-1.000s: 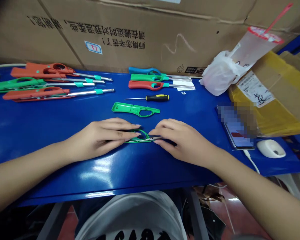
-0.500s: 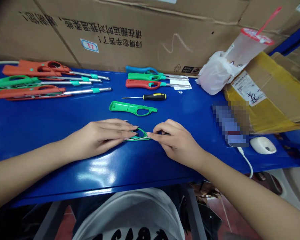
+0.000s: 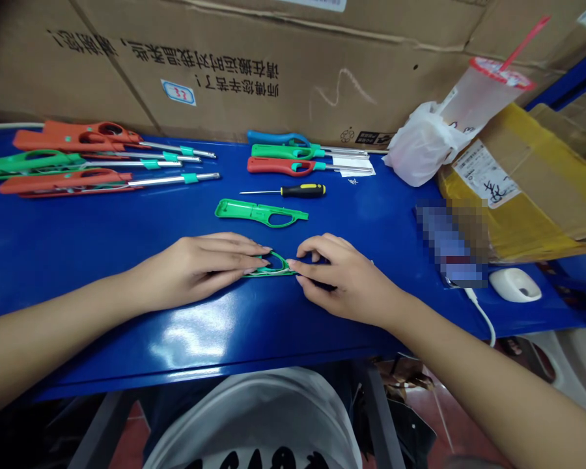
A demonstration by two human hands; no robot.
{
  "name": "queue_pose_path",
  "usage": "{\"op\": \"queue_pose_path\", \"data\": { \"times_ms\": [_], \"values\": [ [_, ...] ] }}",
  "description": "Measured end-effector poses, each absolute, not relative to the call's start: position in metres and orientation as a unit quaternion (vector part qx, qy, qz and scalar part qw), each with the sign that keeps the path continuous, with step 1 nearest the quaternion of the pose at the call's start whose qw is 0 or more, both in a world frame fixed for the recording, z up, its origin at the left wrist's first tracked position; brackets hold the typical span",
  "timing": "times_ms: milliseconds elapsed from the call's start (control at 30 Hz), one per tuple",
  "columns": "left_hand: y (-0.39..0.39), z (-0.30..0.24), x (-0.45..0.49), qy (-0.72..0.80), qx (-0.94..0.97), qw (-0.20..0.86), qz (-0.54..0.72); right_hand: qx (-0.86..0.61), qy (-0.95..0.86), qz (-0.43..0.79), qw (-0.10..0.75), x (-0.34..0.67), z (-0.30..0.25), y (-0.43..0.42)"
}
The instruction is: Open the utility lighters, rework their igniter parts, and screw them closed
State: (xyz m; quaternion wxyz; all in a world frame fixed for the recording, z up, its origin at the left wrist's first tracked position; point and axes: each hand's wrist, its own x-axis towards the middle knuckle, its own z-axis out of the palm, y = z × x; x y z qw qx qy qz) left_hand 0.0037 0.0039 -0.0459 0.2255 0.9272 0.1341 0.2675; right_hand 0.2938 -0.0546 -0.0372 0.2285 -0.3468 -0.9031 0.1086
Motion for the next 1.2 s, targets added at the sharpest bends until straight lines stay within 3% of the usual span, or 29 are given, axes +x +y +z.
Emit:
{"op": "queue_pose_path", "data": {
  "times_ms": [267,333,400,467,733,967,1200],
  "values": [
    [0.009,-0.043,0.002,0.153,0.931,0.209,0.257,-0.410,-0.843,0.169,0.305,0.270,-0.014,-0.034],
    [0.012,-0.044,0.000,0.160,0.929,0.203,0.263,-0.421,-0.849,0.200,0.248,0.262,-0.003,-0.022],
    [0.015,-0.043,-0.003,0.173,0.925,0.199,0.273,-0.432,-0.861,0.232,0.133,0.253,0.005,-0.010],
    [0.016,-0.040,-0.007,0.189,0.922,0.190,0.277,-0.432,-0.868,0.230,0.088,0.247,0.008,-0.003],
    [-0.005,-0.010,-0.005,0.232,0.945,0.114,0.198,-0.369,-0.885,0.239,0.156,0.257,-0.008,-0.004],
    [-0.005,-0.018,-0.010,0.262,0.949,0.066,0.165,-0.342,-0.880,0.266,0.193,0.257,-0.017,0.002],
    [-0.006,-0.027,-0.014,0.251,0.938,0.110,0.212,-0.349,-0.897,0.237,0.131,0.249,-0.002,0.001]
  ]
}}
